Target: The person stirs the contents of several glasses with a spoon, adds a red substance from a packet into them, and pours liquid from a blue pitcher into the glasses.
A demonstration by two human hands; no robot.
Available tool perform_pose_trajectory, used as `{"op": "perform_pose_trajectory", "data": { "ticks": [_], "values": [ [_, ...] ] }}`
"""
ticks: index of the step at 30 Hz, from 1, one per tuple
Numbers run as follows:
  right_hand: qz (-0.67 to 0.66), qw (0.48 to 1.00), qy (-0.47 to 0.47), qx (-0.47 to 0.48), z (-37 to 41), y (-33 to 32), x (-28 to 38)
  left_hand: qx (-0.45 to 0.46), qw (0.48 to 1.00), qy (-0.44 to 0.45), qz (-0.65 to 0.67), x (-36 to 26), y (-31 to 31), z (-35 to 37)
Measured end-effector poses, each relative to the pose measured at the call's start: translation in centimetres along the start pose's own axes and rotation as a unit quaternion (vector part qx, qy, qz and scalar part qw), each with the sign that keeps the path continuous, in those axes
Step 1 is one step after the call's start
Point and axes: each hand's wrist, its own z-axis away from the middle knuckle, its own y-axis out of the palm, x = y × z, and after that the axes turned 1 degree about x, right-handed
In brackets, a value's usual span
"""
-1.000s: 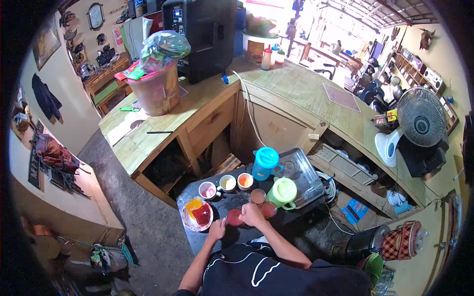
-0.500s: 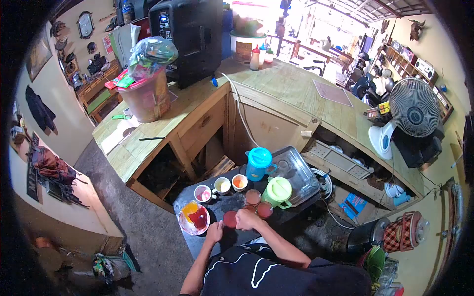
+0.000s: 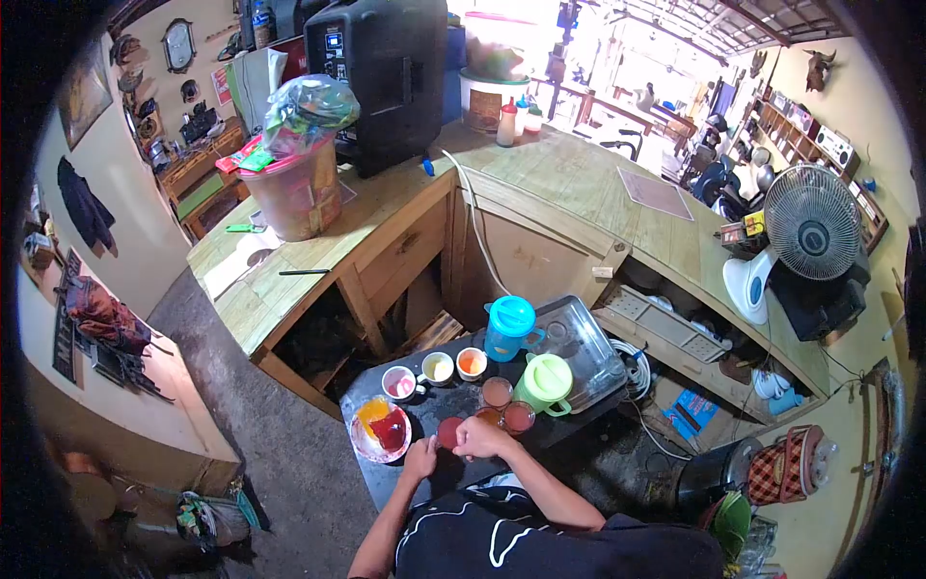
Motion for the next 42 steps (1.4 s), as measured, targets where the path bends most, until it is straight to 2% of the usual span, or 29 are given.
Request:
{"op": "perform_pose_trajectory", "data": {
  "ticks": [2,3,5,8,10,11,14,17,20,21,24,25,28,29,31,34,37,40,42],
  "values": [
    [-0.036,0.999,-0.002,-0.023,-0.1,0.0,0.7,-0.007,1.000,0.006,0.008,0.6,0.2,-0.3],
    [0.034,0.993,-0.030,-0.112,-0.5,0.5,0.1,-0.012,1.000,0.014,0.018,1.3,0.7,-0.5],
    [0.172,0.939,-0.083,-0.285,-1.4,1.6,-1.9,-0.021,0.999,0.020,0.024,1.6,1.0,-0.5],
    [0.279,0.936,-0.027,-0.212,-1.2,1.7,-1.4,-0.033,0.999,0.015,0.009,0.9,0.8,-0.2],
    [0.136,0.989,-0.016,-0.065,-0.9,1.3,-1.5,-0.042,0.999,0.009,0.004,0.9,1.0,-0.2],
    [0.061,0.998,-0.010,0.011,-0.8,1.2,-1.5,-0.046,0.999,0.009,-0.007,0.9,1.0,-0.1],
    [-0.074,0.996,-0.007,-0.049,-0.9,1.8,-1.2,-0.057,0.998,0.008,-0.034,0.9,1.1,-0.2],
    [0.089,0.955,-0.054,-0.278,-1.2,2.5,-1.8,-0.065,0.997,0.003,-0.036,0.8,1.2,0.0],
    [0.189,0.942,-0.044,-0.275,-0.7,2.2,-1.8,-0.078,0.996,-0.008,-0.044,0.0,1.0,0.4],
    [0.218,0.947,-0.023,-0.235,-0.5,2.2,-1.9,-0.071,0.997,-0.002,-0.032,0.0,0.9,0.4],
    [0.051,0.999,-0.014,-0.006,-0.3,1.3,-1.9,-0.071,0.997,-0.001,-0.027,0.2,1.0,0.4],
    [0.008,1.000,-0.012,0.016,-0.7,1.5,-2.2,-0.077,0.997,0.008,-0.022,0.3,1.1,0.3],
    [-0.055,0.991,0.015,-0.122,-1.2,2.3,-2.2,-0.091,0.995,0.005,-0.040,-0.2,1.0,0.7],
    [0.030,0.983,-0.007,-0.180,-1.1,2.3,-2.2,-0.087,0.995,-0.001,-0.038,0.0,1.1,0.6],
    [0.203,0.934,-0.053,-0.290,-0.5,1.7,-0.8,-0.096,0.995,0.000,-0.031,-0.3,1.0,0.7],
    [0.262,0.943,-0.033,-0.202,-0.2,1.3,-0.2,-0.110,0.994,0.022,-0.010,-0.6,1.0,0.9],
    [0.105,0.994,-0.020,-0.017,-0.6,1.0,-1.2,-0.118,0.993,0.025,0.012,-0.5,1.4,1.0],
    [-0.086,0.995,-0.005,-0.044,-1.8,2.1,-2.7,-0.113,0.993,0.010,0.025,-1.3,1.0,1.3],
    [0.069,0.980,-0.068,-0.176,-1.9,1.8,-2.5,-0.124,0.992,0.012,0.023,-1.4,1.1,1.4]
  ]
}}
